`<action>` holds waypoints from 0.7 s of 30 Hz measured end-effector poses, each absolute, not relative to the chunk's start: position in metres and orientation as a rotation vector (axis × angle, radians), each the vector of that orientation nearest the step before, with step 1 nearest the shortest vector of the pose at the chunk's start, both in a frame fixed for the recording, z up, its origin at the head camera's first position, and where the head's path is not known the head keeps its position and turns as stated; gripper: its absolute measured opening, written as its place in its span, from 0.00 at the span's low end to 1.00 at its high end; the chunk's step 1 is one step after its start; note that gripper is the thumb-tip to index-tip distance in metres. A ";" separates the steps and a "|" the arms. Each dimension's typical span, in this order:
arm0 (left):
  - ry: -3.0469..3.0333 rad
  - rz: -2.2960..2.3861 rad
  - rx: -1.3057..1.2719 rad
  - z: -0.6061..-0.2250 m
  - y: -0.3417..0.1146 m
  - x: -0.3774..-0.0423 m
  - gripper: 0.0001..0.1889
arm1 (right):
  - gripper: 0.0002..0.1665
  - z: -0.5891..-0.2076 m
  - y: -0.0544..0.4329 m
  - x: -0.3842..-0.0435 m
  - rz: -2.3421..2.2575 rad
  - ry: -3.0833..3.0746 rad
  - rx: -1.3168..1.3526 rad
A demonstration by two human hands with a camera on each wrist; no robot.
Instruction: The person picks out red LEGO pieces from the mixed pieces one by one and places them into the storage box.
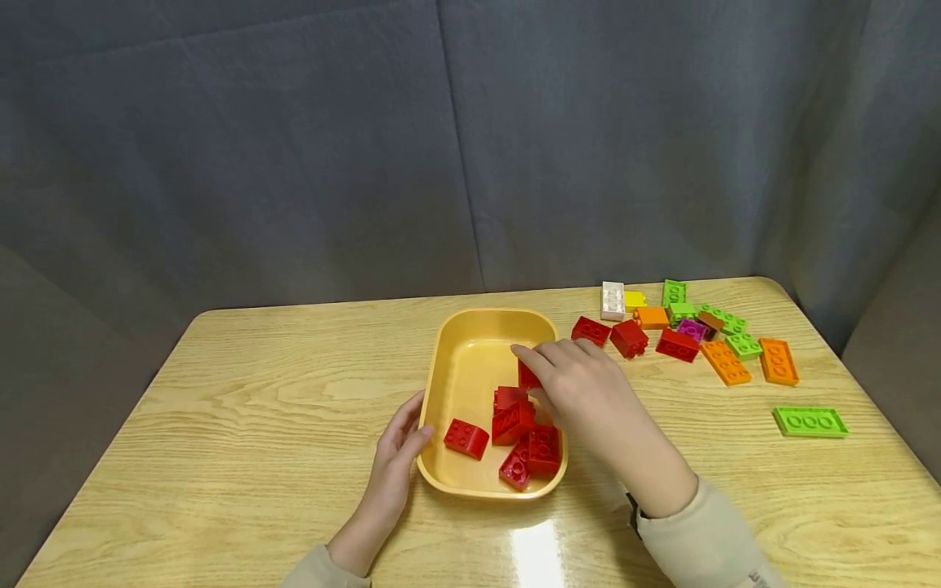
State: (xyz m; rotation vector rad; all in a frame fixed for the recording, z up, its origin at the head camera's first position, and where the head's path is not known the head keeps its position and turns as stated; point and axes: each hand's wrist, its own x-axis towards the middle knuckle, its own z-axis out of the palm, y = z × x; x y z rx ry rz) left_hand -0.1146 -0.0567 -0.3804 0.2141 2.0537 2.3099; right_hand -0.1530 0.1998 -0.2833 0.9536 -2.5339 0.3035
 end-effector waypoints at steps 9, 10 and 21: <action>2.067 2.302 0.196 -0.381 -0.056 -0.114 0.28 | 0.35 -0.287 0.191 -0.150 0.280 -2.495 1.044; 2.070 2.299 0.195 -0.381 -0.056 -0.114 0.28 | 0.35 -0.288 0.190 -0.150 0.280 -2.489 1.053; 2.072 2.300 0.205 -0.381 -0.056 -0.114 0.28 | 0.29 -0.297 0.181 -0.149 0.258 -2.428 1.115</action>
